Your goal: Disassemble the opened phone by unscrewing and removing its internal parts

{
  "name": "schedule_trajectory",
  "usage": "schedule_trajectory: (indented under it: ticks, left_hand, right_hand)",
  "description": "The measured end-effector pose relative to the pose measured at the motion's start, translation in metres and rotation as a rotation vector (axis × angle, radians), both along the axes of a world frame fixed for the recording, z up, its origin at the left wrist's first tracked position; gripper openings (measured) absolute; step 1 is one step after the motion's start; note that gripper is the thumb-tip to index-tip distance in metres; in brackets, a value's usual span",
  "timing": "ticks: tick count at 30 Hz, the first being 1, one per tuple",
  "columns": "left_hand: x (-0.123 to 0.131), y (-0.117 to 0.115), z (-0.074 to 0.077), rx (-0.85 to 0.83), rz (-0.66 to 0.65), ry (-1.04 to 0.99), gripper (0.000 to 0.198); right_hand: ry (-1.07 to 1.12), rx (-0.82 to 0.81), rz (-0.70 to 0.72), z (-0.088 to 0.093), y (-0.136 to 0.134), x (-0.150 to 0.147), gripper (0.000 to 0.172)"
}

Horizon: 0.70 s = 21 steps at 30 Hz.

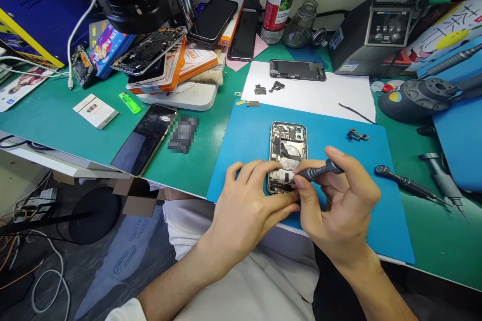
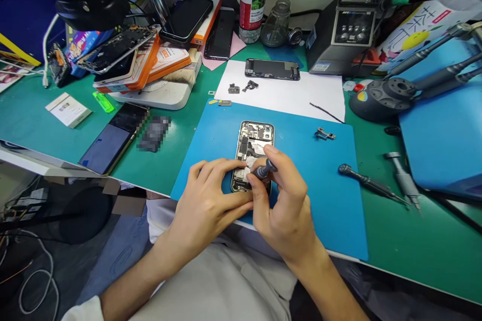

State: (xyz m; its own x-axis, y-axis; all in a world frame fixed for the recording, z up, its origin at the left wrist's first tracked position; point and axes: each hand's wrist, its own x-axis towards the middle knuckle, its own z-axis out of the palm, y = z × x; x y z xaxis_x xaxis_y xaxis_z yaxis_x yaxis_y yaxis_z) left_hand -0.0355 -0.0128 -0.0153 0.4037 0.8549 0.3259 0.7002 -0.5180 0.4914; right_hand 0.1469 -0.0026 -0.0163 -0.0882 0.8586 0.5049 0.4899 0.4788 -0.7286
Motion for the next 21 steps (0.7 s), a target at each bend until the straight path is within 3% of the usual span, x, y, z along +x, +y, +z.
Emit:
schedule_trajectory:
  ticks: [5,12,21]
  left_hand:
    - [-0.001,0.001,0.000,-0.008,0.000,0.000,0.023]
    - [-0.001,0.001,0.001,-0.008,0.004,-0.009,0.025]
    - [0.001,0.002,0.002,0.030,0.012,-0.006,0.026]
  right_hand:
    - [0.002,0.005,-0.030,0.002,0.001,0.000,0.072]
    - [0.288,-0.006,-0.170,0.011,-0.006,0.001,0.070]
    - [0.264,-0.084,-0.062,0.016,-0.007,0.001,0.059]
